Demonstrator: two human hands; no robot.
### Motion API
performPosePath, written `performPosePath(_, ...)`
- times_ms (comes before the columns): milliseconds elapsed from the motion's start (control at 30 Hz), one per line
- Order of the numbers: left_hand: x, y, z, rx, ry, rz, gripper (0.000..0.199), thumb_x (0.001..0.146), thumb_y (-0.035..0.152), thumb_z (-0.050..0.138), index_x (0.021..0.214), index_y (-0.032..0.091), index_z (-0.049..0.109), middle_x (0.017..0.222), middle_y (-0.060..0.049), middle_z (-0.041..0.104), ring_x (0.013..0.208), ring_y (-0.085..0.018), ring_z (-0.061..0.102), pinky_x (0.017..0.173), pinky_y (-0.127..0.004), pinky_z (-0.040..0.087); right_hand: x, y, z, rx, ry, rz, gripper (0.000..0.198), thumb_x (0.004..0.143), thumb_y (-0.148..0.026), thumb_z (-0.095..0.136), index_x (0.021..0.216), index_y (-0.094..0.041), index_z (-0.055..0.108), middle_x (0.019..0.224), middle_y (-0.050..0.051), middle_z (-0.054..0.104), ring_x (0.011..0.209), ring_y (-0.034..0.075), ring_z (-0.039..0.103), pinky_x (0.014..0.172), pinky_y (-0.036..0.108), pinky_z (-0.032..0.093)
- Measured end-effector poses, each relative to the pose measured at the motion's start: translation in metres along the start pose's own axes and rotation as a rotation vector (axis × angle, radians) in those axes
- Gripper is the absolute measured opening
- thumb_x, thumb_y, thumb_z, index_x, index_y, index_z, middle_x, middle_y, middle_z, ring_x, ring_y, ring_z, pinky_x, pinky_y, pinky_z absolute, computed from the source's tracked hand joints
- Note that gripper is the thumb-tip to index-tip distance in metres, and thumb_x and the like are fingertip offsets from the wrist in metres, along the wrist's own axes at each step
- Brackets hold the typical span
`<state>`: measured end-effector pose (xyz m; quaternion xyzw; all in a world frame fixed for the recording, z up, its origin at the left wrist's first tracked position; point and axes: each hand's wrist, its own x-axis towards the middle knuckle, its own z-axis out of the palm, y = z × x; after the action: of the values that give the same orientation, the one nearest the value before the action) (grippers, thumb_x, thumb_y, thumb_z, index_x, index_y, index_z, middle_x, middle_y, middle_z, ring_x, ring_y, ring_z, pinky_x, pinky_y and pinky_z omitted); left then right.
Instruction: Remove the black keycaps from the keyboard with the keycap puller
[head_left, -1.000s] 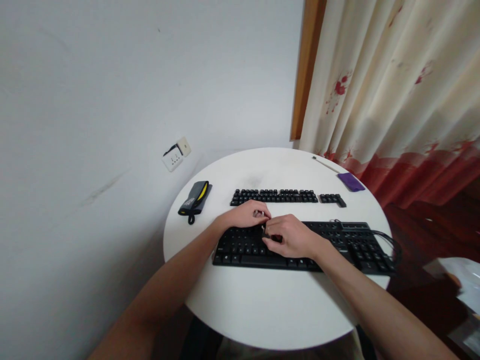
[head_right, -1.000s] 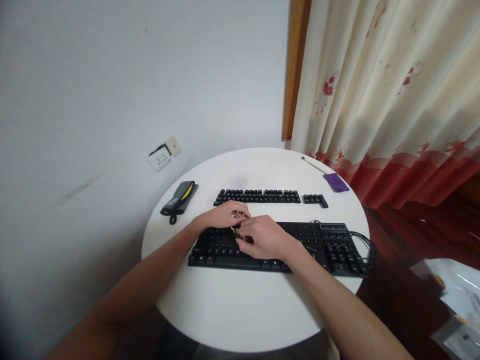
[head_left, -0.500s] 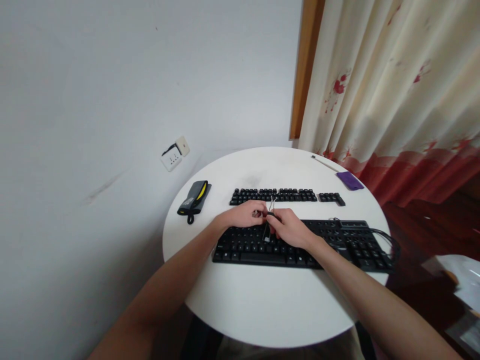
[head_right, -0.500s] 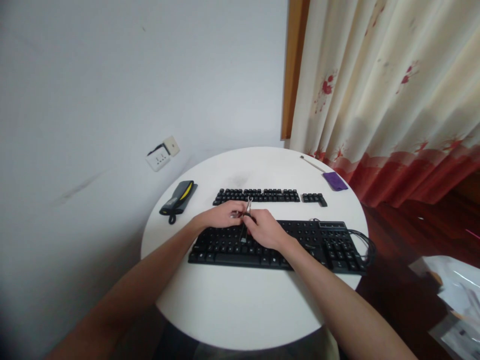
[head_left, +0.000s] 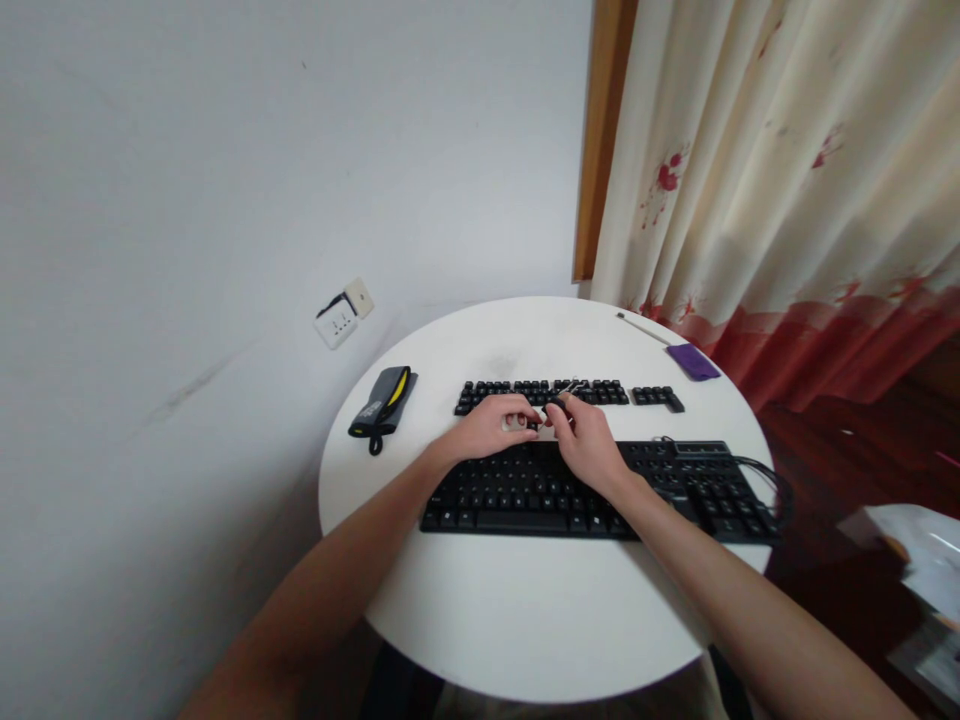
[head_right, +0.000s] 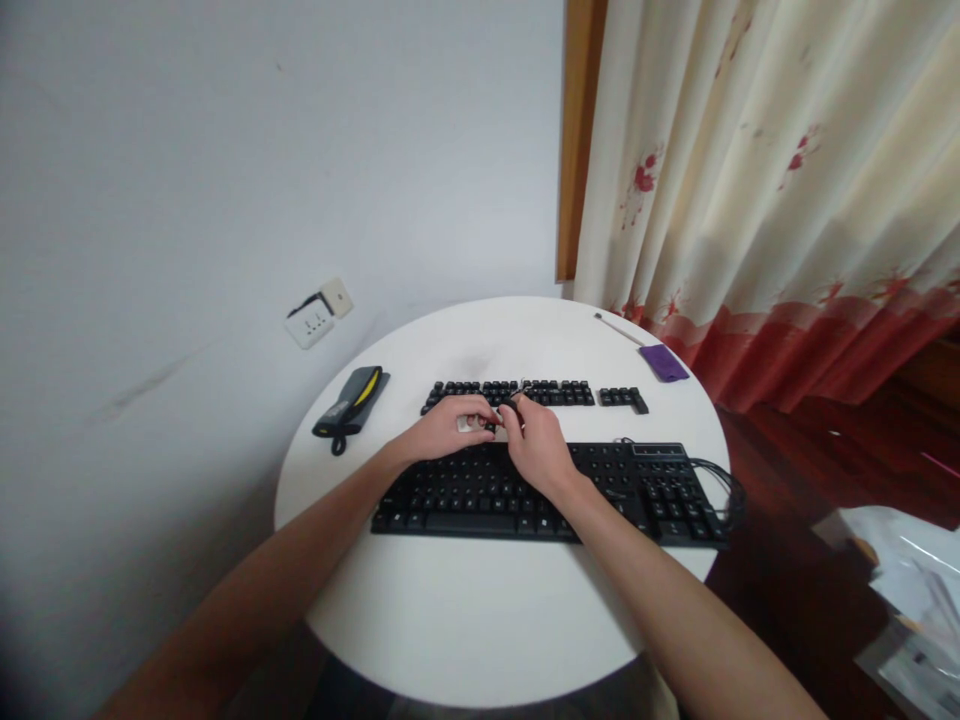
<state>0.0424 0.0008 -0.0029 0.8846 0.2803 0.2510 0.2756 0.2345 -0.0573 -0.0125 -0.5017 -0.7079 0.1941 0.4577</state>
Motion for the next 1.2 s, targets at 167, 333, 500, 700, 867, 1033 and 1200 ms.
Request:
performPosePath(167,0.001,0.001,0.004,0.043,0.156,-0.018,0.024,0.082,0.024,0.073,0.105,0.018,0.068,0.095,-0.004,0.068,0.085,-0.016,0.060,0.077,-0.029,0.047,0.001,0.006,0.006,0.222,-0.009,0.112,0.027,0.099,-0.042,0.042,0.090,-0.020,0.054,0.085,0.007,0.071,0.073,0.019,0.067,0.067,0.030,0.050)
performPosePath(333,0.000,0.004,0.006,0.139,0.184,0.050,0.025,0.086,0.027,0.070,0.109,0.019,0.062,0.102,-0.006,0.065,0.091,-0.018,0.059,0.082,-0.033,0.048,0.004,0.012,0.011,0.400,-0.013,0.204,0.029,0.098,-0.047,0.043,0.095,-0.020,0.053,0.087,0.009,0.072,0.076,0.021,0.070,0.067,0.032,0.056)
performPosePath(500,-0.001,0.011,0.004,0.320,0.117,0.219,0.015,0.096,0.023,0.056,0.108,0.019,0.062,0.109,-0.007,0.064,0.105,-0.021,0.056,0.097,-0.040,0.044,0.006,0.013,0.010,0.416,-0.002,0.200,0.029,0.098,-0.046,0.043,0.089,-0.020,0.053,0.082,0.007,0.070,0.072,0.019,0.069,0.064,0.030,0.056)
performPosePath(700,0.000,0.020,0.002,0.471,0.132,0.227,0.017,0.093,0.023,0.059,0.108,0.021,0.067,0.114,-0.009,0.061,0.105,-0.023,0.053,0.096,-0.042,0.045,0.004,0.012,0.008,0.259,0.032,0.134,0.029,0.099,-0.041,0.041,0.085,-0.019,0.053,0.074,0.005,0.068,0.068,0.019,0.066,0.063,0.030,0.050)
performPosePath(867,0.000,0.019,0.004,0.508,0.147,0.243,0.014,0.092,0.023,0.060,0.102,0.022,0.069,0.114,-0.008,0.060,0.107,-0.024,0.051,0.098,-0.042,0.043,0.002,0.008,0.008,0.180,0.047,0.164,0.028,0.099,-0.037,0.041,0.081,-0.020,0.054,0.074,0.006,0.068,0.069,0.019,0.064,0.064,0.030,0.047)
performPosePath(1033,-0.001,0.016,0.006,0.422,0.159,0.246,0.014,0.092,0.029,0.062,0.101,0.021,0.070,0.111,-0.008,0.060,0.107,-0.023,0.049,0.099,-0.040,0.041,0.003,0.007,0.007,0.204,0.030,0.166,0.025,0.098,-0.035,0.042,0.079,-0.021,0.051,0.071,0.004,0.066,0.066,0.019,0.064,0.063,0.029,0.046)
performPosePath(1200,-0.001,0.012,0.008,0.300,0.183,0.228,0.017,0.089,0.034,0.066,0.099,0.023,0.072,0.108,-0.008,0.059,0.107,-0.023,0.049,0.100,-0.040,0.039,0.004,0.008,0.006,0.184,0.064,0.163,0.028,0.098,-0.034,0.040,0.076,-0.021,0.050,0.067,0.004,0.065,0.063,0.019,0.062,0.062,0.029,0.045)
